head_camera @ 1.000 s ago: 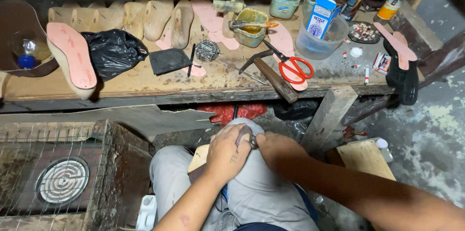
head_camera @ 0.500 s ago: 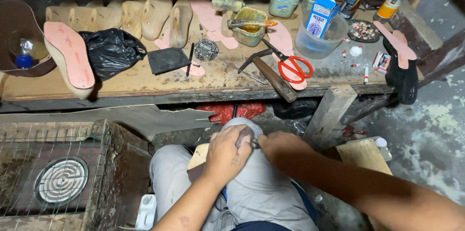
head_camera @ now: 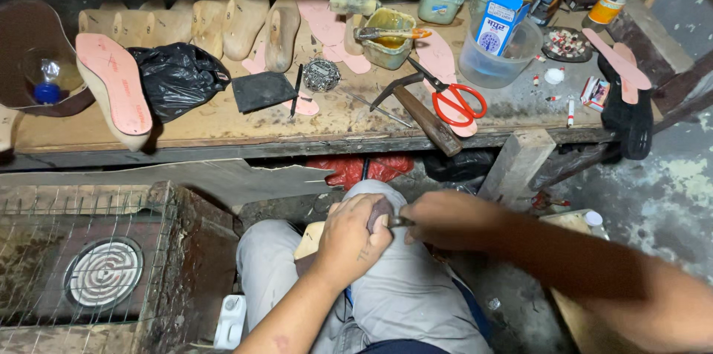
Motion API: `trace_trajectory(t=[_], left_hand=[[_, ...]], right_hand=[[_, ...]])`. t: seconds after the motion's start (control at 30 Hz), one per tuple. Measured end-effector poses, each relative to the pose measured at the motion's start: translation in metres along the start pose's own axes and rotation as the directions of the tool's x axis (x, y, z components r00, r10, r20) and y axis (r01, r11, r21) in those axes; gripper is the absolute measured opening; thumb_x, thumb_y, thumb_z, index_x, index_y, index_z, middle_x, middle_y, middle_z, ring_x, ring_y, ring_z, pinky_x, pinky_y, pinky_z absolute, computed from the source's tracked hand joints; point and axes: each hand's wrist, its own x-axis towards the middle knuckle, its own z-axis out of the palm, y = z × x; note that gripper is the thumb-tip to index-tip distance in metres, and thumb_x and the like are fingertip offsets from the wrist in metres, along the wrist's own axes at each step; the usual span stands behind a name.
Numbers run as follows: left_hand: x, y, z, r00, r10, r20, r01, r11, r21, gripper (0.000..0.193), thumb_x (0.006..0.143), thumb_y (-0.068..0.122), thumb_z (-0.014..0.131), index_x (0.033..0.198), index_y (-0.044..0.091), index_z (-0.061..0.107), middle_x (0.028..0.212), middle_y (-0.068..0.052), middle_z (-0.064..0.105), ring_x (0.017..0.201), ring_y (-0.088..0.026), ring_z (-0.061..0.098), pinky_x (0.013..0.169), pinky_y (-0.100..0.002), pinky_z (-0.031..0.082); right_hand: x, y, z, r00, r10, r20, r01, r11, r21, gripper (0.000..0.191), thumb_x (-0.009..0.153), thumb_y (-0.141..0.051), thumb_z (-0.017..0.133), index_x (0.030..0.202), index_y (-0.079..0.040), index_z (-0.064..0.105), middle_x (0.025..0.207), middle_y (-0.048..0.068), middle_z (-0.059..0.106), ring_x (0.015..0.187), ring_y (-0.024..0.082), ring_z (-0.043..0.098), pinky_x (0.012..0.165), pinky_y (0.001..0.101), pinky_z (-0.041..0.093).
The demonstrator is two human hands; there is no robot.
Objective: The person places a shoe upper over a wooden last, then uses pliers and a hammer to press and shape the upper around the last. The person repeatedly adjusts the fit and uses tools to secure the material.
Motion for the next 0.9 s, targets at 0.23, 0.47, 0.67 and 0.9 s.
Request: trace_trajectory(t=[0.23, 0.47, 0.67, 0.9], left_hand=[[0.008, -0.002, -0.012, 0.957, -0.278, 0.087, 0.288, 0.945, -0.154, 0.032, 0.091, 0.024, 0.06, 0.114, 0.004, 0.069, 0.105, -0.022, 0.073, 0.1, -0.04, 0.069, 0.087, -0.046, 0.054], [0.007, 0.006, -0.015, 0.971, -0.223, 0.09, 0.23, 0.97, -0.082, 0.031, 0.089, 0.021, 0.057, 0.113, 0.003, 0.063, 0.101, -0.023, 0.07, 0.096, -0.043, 0.067, 0.084, -0.05, 0.053], [0.005, -0.006, -0.016, 0.966, -0.221, 0.132, 0.232, 0.97, -0.07, 0.033, 0.09, 0.02, 0.056, 0.117, 0.003, 0.062, 0.103, -0.023, 0.069, 0.097, -0.044, 0.066, 0.084, -0.049, 0.052], [0.006, -0.012, -0.017, 0.983, -0.164, 0.083, 0.175, 0.973, -0.15, 0.032, 0.093, 0.022, 0.056, 0.117, 0.003, 0.064, 0.104, -0.021, 0.071, 0.098, -0.04, 0.069, 0.087, -0.045, 0.054]], right_hand=[[0.014, -0.006, 0.025, 0.964, -0.032, -0.263, 0.023, 0.999, -0.037, 0.028, 0.093, -0.032, 0.066, 0.105, -0.007, 0.064, 0.096, 0.018, 0.072, 0.094, 0.038, 0.069, 0.083, 0.0492, 0.052], [0.031, 0.02, -0.005, 0.968, -0.248, -0.032, 0.243, 0.905, 0.348, 0.035, 0.082, -0.031, 0.076, 0.11, -0.01, 0.072, 0.096, 0.009, 0.077, 0.086, 0.02, 0.071, 0.08, 0.0375, 0.054], [0.037, 0.015, -0.004, 0.973, -0.161, 0.163, 0.073, 0.893, 0.444, 0.032, 0.084, -0.035, 0.078, 0.085, -0.003, 0.072, 0.071, 0.007, 0.069, 0.063, 0.015, 0.064, 0.061, 0.0334, 0.053], [0.044, -0.005, 0.031, 0.975, -0.182, 0.124, 0.025, 0.653, 0.757, 0.035, 0.083, -0.028, 0.08, 0.067, 0.001, 0.067, 0.058, 0.008, 0.064, 0.053, 0.02, 0.065, 0.053, 0.035, 0.053]])
